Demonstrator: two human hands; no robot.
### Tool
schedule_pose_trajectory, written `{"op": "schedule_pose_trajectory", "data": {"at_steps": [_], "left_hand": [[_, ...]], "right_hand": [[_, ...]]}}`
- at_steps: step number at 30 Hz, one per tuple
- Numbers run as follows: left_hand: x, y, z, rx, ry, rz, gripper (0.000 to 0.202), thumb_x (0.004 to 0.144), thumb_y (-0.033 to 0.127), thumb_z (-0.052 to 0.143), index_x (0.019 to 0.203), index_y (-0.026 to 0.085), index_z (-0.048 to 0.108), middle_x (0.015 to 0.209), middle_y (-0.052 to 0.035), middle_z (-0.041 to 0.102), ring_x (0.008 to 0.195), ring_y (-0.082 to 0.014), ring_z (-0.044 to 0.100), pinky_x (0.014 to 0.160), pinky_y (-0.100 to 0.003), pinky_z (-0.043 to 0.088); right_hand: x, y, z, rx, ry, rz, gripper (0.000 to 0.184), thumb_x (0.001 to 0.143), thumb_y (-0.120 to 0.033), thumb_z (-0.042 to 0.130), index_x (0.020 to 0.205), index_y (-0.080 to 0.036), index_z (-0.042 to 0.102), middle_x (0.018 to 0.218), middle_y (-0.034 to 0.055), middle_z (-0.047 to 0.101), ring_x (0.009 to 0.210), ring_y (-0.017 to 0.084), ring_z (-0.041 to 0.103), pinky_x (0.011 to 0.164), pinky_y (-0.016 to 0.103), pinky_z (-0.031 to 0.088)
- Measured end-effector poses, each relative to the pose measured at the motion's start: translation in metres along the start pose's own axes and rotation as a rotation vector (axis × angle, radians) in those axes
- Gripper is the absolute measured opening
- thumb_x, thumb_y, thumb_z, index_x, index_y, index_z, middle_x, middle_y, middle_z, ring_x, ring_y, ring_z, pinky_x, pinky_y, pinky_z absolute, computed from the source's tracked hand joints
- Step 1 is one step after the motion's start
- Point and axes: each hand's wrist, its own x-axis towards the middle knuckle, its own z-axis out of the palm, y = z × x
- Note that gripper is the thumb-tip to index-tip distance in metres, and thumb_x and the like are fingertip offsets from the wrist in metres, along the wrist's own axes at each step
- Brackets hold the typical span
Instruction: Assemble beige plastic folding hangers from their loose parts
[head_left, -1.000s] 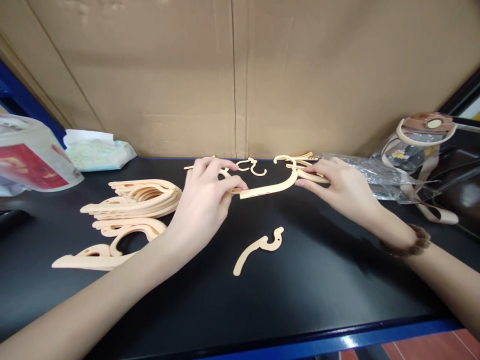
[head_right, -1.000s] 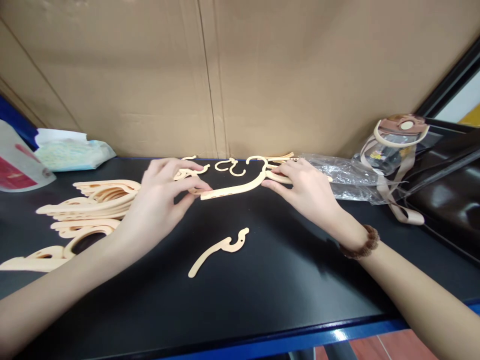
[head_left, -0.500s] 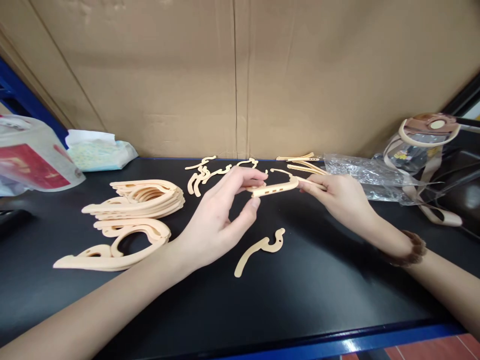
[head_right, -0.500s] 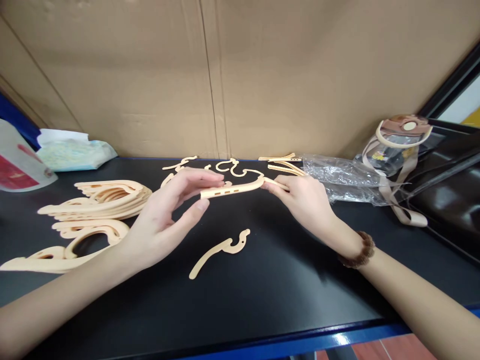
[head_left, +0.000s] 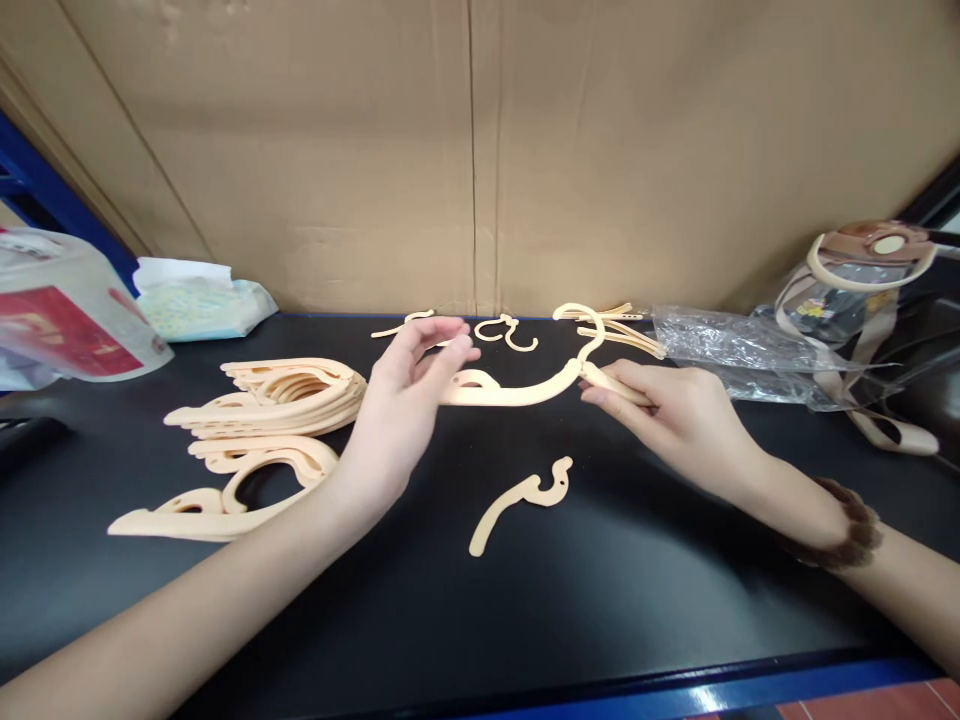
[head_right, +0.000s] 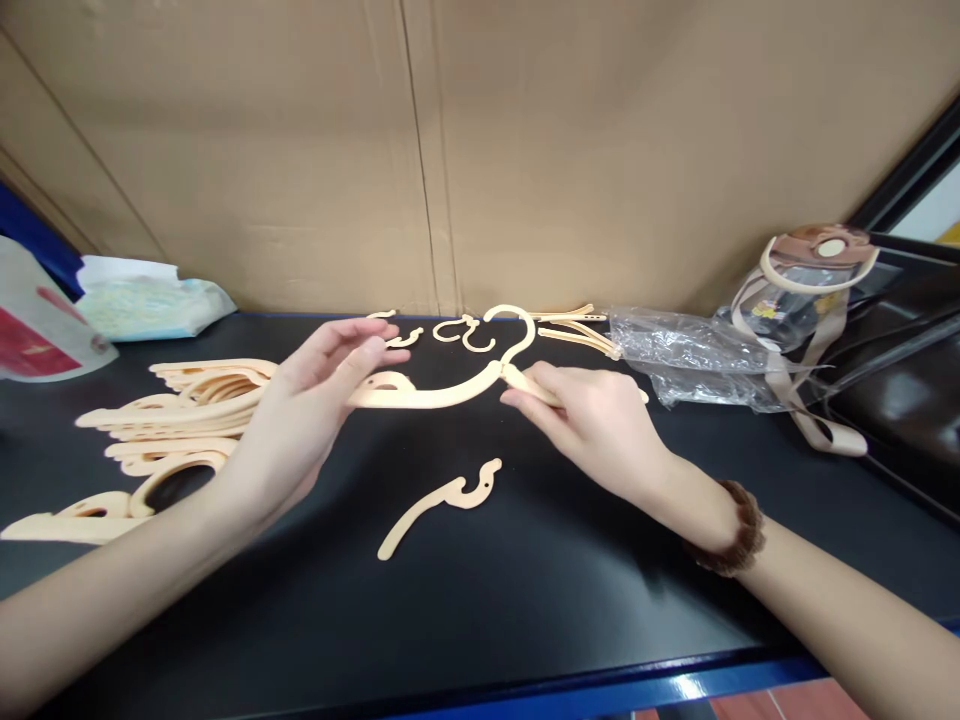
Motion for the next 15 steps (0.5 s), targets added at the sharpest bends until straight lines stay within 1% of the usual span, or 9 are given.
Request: {"op": "schedule_pose_trajectory", "data": {"at_steps": [2, 3, 5, 6, 8, 11, 13, 15], "left_hand": [[0.006, -0.001, -0.003, -0.163, 0.056, -0.166, 0.018, 0.089, 0.031, 0.059, 0.096, 0.015, 0.06, 0.116, -0.0076, 0.062, 0.1, -0.0188, 0.065, 0.081, -0.026, 0.055], [0.008, -0.001, -0.004, -0.253, 0.071, -0.258, 0.02, 0.089, 0.032, 0.057, 0.094, 0.013, 0.06, 0.112, -0.009, 0.064, 0.094, -0.0188, 0.067, 0.079, -0.027, 0.056], [0.011, 0.0, -0.006, -0.386, 0.098, -0.396, 0.024, 0.09, 0.034, 0.054, 0.091, 0.011, 0.061, 0.103, -0.0105, 0.067, 0.08, -0.0172, 0.068, 0.073, -0.029, 0.058], [0.011, 0.001, -0.006, -0.423, 0.11, -0.434, 0.027, 0.091, 0.037, 0.053, 0.09, 0.01, 0.061, 0.1, -0.0105, 0.068, 0.075, -0.0162, 0.067, 0.07, -0.028, 0.059], [0.009, 0.003, -0.006, -0.444, 0.115, -0.441, 0.035, 0.09, 0.044, 0.053, 0.089, 0.011, 0.062, 0.098, -0.0105, 0.068, 0.073, -0.0156, 0.067, 0.069, -0.026, 0.058], [0.005, 0.004, -0.004, -0.407, 0.075, -0.385, 0.046, 0.086, 0.056, 0.053, 0.088, 0.012, 0.065, 0.102, -0.012, 0.068, 0.085, -0.0207, 0.068, 0.074, -0.029, 0.059], [0.004, 0.003, -0.004, -0.387, 0.057, -0.381, 0.053, 0.085, 0.062, 0.051, 0.087, 0.012, 0.067, 0.106, -0.0136, 0.067, 0.094, -0.0249, 0.066, 0.078, -0.033, 0.059], [0.004, 0.002, -0.004, -0.394, 0.048, -0.397, 0.056, 0.084, 0.066, 0.049, 0.087, 0.013, 0.068, 0.109, -0.014, 0.067, 0.1, -0.0266, 0.065, 0.081, -0.034, 0.058]], "right_hand": [[-0.003, -0.008, 0.0, 0.031, -0.039, -0.073, 0.031, 0.099, -0.042, 0.042, 0.08, -0.021, 0.054, 0.062, -0.0025, 0.055, 0.051, 0.012, 0.047, 0.051, 0.024, 0.031], [-0.005, -0.013, 0.0, 0.06, -0.069, -0.102, 0.025, 0.099, -0.039, 0.042, 0.09, -0.021, 0.057, 0.068, -0.0014, 0.06, 0.054, 0.012, 0.052, 0.053, 0.024, 0.034], [-0.009, -0.02, 0.002, 0.115, -0.121, -0.131, 0.02, 0.1, -0.035, 0.043, 0.103, -0.021, 0.057, 0.076, -0.0003, 0.066, 0.059, 0.013, 0.059, 0.056, 0.022, 0.038], [-0.01, -0.022, 0.004, 0.127, -0.135, -0.13, 0.02, 0.1, -0.034, 0.043, 0.106, -0.02, 0.056, 0.077, -0.0003, 0.067, 0.059, 0.013, 0.06, 0.056, 0.022, 0.039], [-0.011, -0.023, 0.007, 0.115, -0.139, -0.116, 0.02, 0.1, -0.034, 0.042, 0.107, -0.02, 0.055, 0.072, -0.0018, 0.066, 0.056, 0.013, 0.06, 0.053, 0.022, 0.038], [-0.011, -0.02, 0.01, 0.047, -0.135, -0.105, 0.024, 0.1, -0.034, 0.041, 0.114, -0.019, 0.052, 0.063, -0.0037, 0.063, 0.049, 0.014, 0.058, 0.049, 0.023, 0.037], [-0.01, -0.018, 0.01, 0.022, -0.171, -0.115, 0.027, 0.101, -0.035, 0.04, 0.12, -0.018, 0.05, 0.061, -0.0038, 0.062, 0.047, 0.014, 0.057, 0.047, 0.023, 0.036], [-0.01, -0.018, 0.009, 0.039, -0.222, -0.144, 0.028, 0.101, -0.034, 0.039, 0.122, -0.017, 0.049, 0.064, -0.0027, 0.065, 0.048, 0.014, 0.059, 0.047, 0.023, 0.036]]}}
